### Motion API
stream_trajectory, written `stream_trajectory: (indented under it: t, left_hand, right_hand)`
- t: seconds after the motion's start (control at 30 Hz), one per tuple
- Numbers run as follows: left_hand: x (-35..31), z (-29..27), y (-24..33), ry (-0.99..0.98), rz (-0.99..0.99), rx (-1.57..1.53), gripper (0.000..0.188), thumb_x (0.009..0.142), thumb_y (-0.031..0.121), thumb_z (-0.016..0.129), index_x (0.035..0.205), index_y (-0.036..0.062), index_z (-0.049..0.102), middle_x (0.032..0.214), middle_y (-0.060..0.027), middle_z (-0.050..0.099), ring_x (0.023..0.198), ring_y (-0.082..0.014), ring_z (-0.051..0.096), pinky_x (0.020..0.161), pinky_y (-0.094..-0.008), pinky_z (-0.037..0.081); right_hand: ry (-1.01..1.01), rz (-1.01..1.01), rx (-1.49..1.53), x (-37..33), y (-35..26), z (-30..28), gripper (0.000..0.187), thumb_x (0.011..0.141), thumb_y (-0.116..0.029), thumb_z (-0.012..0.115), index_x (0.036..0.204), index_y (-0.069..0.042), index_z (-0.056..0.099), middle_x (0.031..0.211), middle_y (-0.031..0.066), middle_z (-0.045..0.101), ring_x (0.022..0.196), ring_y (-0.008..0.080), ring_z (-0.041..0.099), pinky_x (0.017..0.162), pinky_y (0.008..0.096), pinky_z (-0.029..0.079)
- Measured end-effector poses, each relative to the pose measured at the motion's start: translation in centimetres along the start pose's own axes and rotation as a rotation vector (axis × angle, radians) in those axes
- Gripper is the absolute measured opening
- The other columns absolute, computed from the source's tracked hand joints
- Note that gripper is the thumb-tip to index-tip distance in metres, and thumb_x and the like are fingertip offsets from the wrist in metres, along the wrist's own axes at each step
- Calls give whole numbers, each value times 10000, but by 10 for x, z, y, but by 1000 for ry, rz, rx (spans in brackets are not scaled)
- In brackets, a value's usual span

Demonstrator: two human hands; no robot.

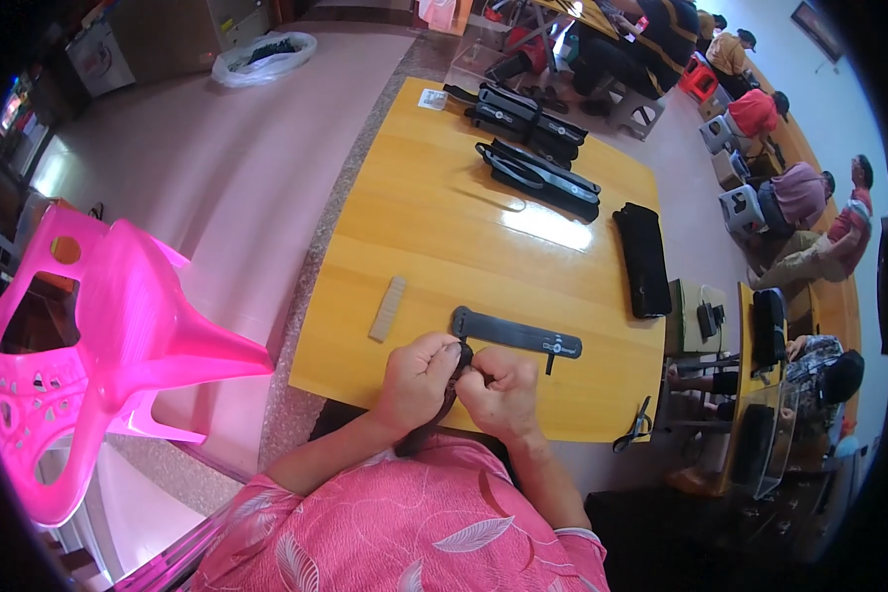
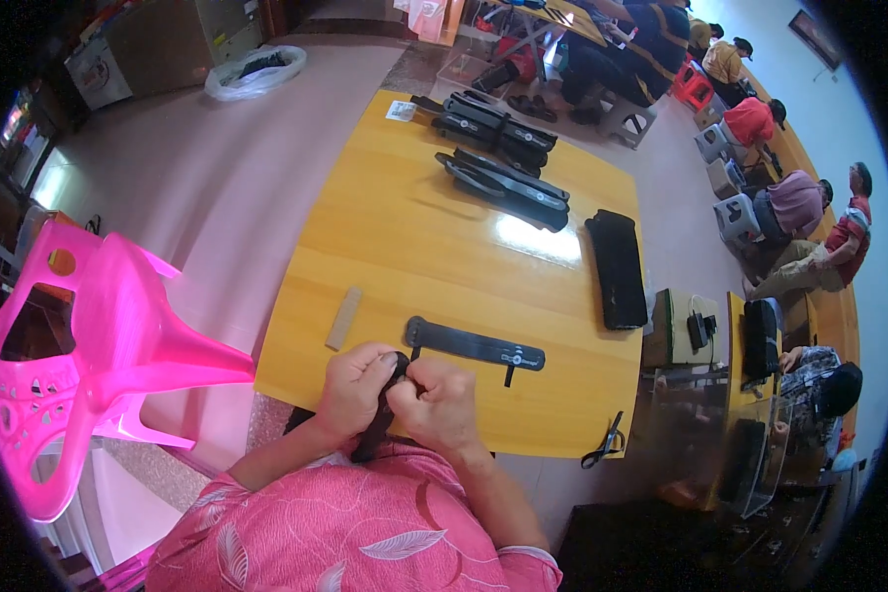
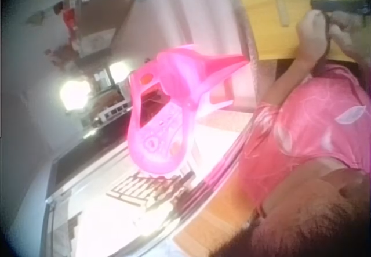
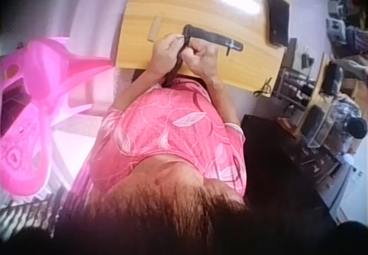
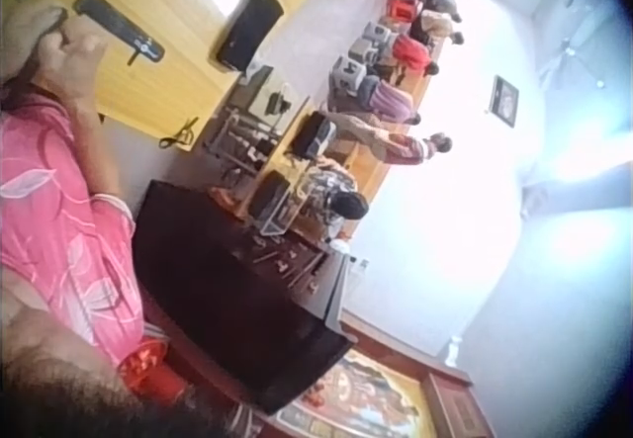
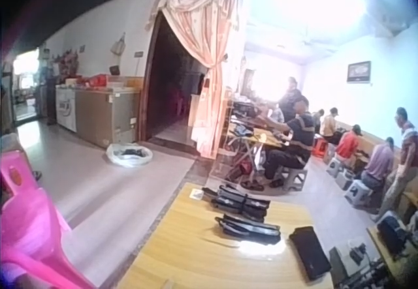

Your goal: Assembling hair extension components by attaching clips to straps and organizing them for packaging.

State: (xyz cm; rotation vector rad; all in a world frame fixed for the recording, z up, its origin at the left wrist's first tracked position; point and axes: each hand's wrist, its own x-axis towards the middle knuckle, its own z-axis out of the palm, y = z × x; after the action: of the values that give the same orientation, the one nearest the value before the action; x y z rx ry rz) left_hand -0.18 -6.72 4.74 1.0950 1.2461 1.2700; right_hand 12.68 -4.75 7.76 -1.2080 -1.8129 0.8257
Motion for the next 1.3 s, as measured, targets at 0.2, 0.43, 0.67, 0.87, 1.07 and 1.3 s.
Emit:
stream_trajectory:
  t: [0.2,0.43,0.67,0.87,1.07,1.3]
  left_hand:
    - [-3,-7,23,-58,166,202,95,874,39,546,906,-31,601,737,-105,589,658,-170,570,591,-300,457]
    - [-2,-17,32,-92,675,489,118,764,-6,594,876,-19,560,752,-162,570,674,-340,575,567,-400,459]
    - [-3,-4,9,94,314,288,55,826,42,574,848,-9,579,666,-135,561,578,-225,564,542,-337,449]
    - [2,-15,4,-10,-115,-161,132,897,83,542,846,-26,598,668,-28,583,614,-69,522,544,-252,426]
    - [-2,-23,26,-66,151,61,96,869,28,549,938,-15,599,783,-97,599,668,-149,575,588,-287,466]
    - [-1,-48,52,-289,509,361,207,780,-15,600,985,3,603,868,-148,592,747,-287,610,636,-347,501]
  right_hand:
    - [-139,414,313,1,7,-6,186,722,-48,527,549,11,563,517,45,560,449,110,496,422,240,366]
    - [-492,688,479,25,-17,-35,235,779,-119,518,643,26,645,583,72,609,481,87,519,437,236,412]
    - [-141,120,139,3,-3,-1,148,663,-45,562,548,10,486,488,115,458,407,154,462,390,359,325]
    - [64,-155,-56,-6,-8,14,172,636,-5,547,519,-4,421,474,133,400,393,205,402,397,346,291]
    - [-69,97,230,-7,-10,3,130,715,-3,570,593,13,529,506,77,479,458,122,460,424,303,331]
    - [-141,146,407,-5,-16,2,94,732,-19,579,654,31,591,527,67,505,489,90,469,440,272,350]
